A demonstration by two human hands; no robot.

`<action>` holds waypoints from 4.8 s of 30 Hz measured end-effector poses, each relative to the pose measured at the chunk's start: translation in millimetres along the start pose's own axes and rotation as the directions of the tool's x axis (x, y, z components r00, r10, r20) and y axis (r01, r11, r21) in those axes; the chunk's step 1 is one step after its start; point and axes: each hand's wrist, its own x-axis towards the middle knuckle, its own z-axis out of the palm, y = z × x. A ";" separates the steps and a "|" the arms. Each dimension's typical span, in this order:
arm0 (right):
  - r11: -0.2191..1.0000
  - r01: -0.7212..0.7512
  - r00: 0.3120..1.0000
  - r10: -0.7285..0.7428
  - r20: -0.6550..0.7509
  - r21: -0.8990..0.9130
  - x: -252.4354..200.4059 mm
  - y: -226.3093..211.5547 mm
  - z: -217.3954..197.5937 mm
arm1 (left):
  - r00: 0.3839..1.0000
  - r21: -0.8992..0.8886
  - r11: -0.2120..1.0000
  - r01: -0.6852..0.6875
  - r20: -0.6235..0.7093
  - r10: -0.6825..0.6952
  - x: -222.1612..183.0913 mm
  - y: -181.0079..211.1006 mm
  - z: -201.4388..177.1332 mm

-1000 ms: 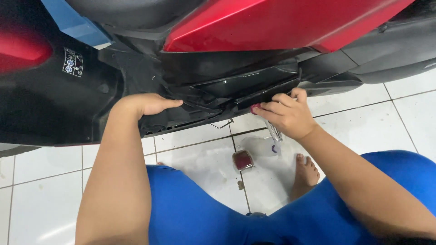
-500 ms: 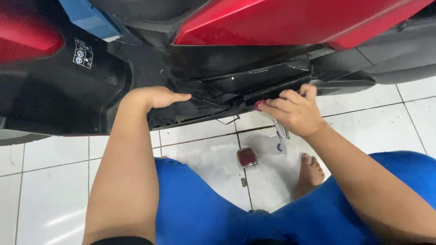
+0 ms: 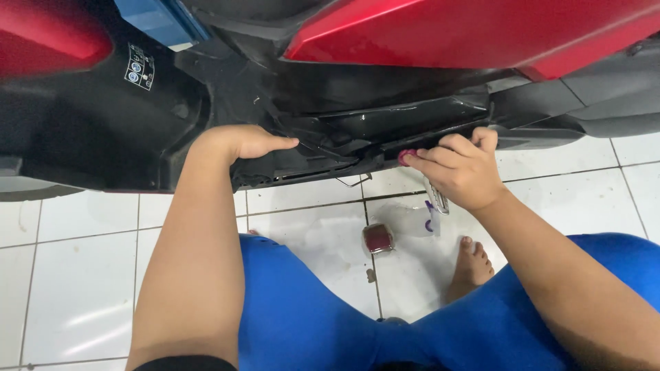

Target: The person cleans the black plastic underbody of a red scooter while sitting on the floor. They use a small pink sponge to scrub the surface and a black cloth to wipe away residue, repeatedly dipping the sponge into a small container of liquid.

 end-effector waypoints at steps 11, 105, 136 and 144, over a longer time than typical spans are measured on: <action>0.999 0.019 0.979 -0.008 0.202 -0.051 -0.9 -18.5 13.8 | 1.000 -0.014 1.000 0.019 0.001 -0.019 14.4 -24.0 -2.3; 0.259 -0.938 -0.122 0.371 0.921 -0.229 -48.8 -94.3 87.0 | 0.976 0.132 0.971 0.198 0.062 -0.208 -44.3 6.7 -20.3; 0.872 -0.449 -0.301 0.058 0.952 -0.196 -169.1 -135.7 235.9 | 0.942 0.112 0.942 0.317 0.077 -0.326 -46.4 0.5 -25.2; 0.858 -0.441 -0.326 0.119 0.938 -0.263 -155.0 -140.9 225.0 | 0.952 0.128 0.952 0.278 0.096 -0.291 -40.1 -5.2 -23.5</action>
